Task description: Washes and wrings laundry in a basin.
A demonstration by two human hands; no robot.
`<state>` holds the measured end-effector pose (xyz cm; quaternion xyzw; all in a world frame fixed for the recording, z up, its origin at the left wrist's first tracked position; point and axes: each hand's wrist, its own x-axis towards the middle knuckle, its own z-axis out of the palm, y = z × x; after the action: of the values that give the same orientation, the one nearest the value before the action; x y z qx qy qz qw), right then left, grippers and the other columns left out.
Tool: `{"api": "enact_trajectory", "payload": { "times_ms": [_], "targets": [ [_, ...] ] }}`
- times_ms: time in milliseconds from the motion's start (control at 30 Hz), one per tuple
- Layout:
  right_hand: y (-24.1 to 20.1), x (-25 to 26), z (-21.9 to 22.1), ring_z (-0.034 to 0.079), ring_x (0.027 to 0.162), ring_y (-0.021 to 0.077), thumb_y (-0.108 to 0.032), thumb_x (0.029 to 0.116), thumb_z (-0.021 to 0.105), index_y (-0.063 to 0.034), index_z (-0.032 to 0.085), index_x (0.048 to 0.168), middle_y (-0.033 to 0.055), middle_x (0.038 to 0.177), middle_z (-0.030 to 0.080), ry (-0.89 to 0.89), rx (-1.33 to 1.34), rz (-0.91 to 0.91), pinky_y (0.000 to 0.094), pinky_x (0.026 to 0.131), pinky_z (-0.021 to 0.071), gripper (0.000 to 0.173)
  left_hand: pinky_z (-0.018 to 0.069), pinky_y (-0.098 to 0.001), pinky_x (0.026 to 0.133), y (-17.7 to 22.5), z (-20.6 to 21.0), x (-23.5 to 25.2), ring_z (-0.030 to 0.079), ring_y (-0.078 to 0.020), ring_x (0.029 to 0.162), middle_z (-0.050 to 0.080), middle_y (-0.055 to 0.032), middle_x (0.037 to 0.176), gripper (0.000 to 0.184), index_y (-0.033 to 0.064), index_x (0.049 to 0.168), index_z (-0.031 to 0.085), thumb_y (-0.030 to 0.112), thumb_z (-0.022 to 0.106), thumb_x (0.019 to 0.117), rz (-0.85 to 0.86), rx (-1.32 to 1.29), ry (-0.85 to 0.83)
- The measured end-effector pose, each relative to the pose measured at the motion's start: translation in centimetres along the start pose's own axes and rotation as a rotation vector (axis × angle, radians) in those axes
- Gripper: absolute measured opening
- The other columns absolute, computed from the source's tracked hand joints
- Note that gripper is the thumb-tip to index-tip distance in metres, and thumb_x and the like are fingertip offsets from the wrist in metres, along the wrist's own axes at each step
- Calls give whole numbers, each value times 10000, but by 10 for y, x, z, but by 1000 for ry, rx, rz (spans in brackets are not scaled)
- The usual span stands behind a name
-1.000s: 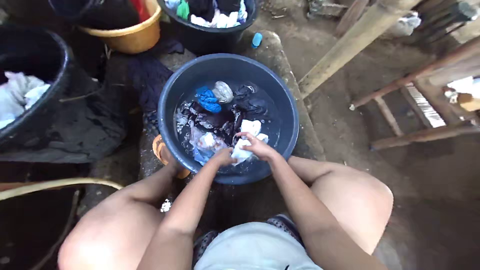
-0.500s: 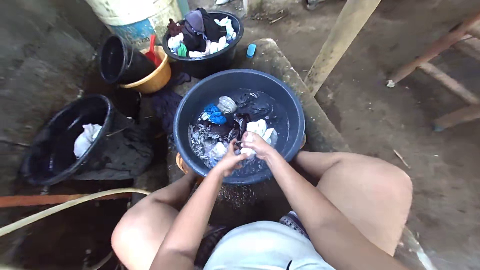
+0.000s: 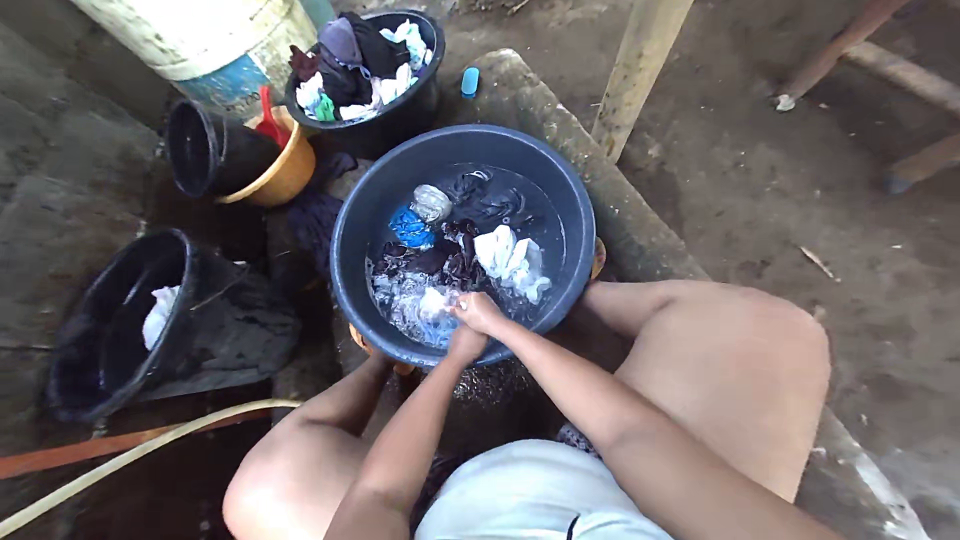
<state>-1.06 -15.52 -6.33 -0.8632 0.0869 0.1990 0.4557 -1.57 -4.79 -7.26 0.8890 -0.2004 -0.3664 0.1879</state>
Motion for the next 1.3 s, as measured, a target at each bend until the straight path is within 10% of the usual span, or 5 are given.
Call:
{"api": "enact_trajectory", "payload": {
  "times_ms": [267, 667, 833, 1100, 1300],
  "targets": [
    [-14, 10, 2, 438, 1428, 361, -311, 1114, 353, 64, 455, 1476, 281, 1510, 468, -10, 525, -276, 503, 1209, 321, 531, 583, -335, 813, -22, -60, -33, 654, -184, 977, 588, -148, 1242, 691, 56, 1542, 256, -31, 611, 956, -38, -1019, -83],
    [111, 81, -54, 401, 1420, 525, -124, 986, 642, 32, 564, 1416, 338, 1477, 485, -45, -552, 125, 766, 1128, 254, 463, 389, -761, 1037, -201, -360, -175, 463, -561, 1340, 440, -352, 1488, 962, 135, 1624, 256, 281, 832, 868, -386, 57, 1006],
    [116, 56, -23, 441, 1378, 548, -97, 1030, 542, 72, 563, 1395, 357, 1426, 526, -77, -636, 404, 759, 1133, 252, 403, 250, -794, 1091, -282, -319, -145, 253, -554, 1492, 229, -310, 1649, 785, 168, 1660, 193, 626, 365, 1046, -632, 199, 1060],
    [87, 65, 17, 519, 1323, 507, -182, 1012, 632, 93, 601, 1325, 347, 1368, 572, -592, -506, 178, 709, 1080, 373, 418, 46, -822, 1129, -265, -305, -127, 14, -507, 1561, 50, -276, 1698, 832, 157, 1667, 129, 503, 505, 1010, -543, 261, 1210],
    [-24, 49, -81, 626, 1008, 417, -43, 976, 649, 146, 671, 1081, 304, 1042, 664, -545, -510, -262, 601, 938, 452, 217, 375, -597, 1161, -115, -228, -39, 427, -435, 1432, 441, -280, 1537, 444, -34, 1395, 570, 123, 642, 986, 238, 145, 688]
  ]
}}
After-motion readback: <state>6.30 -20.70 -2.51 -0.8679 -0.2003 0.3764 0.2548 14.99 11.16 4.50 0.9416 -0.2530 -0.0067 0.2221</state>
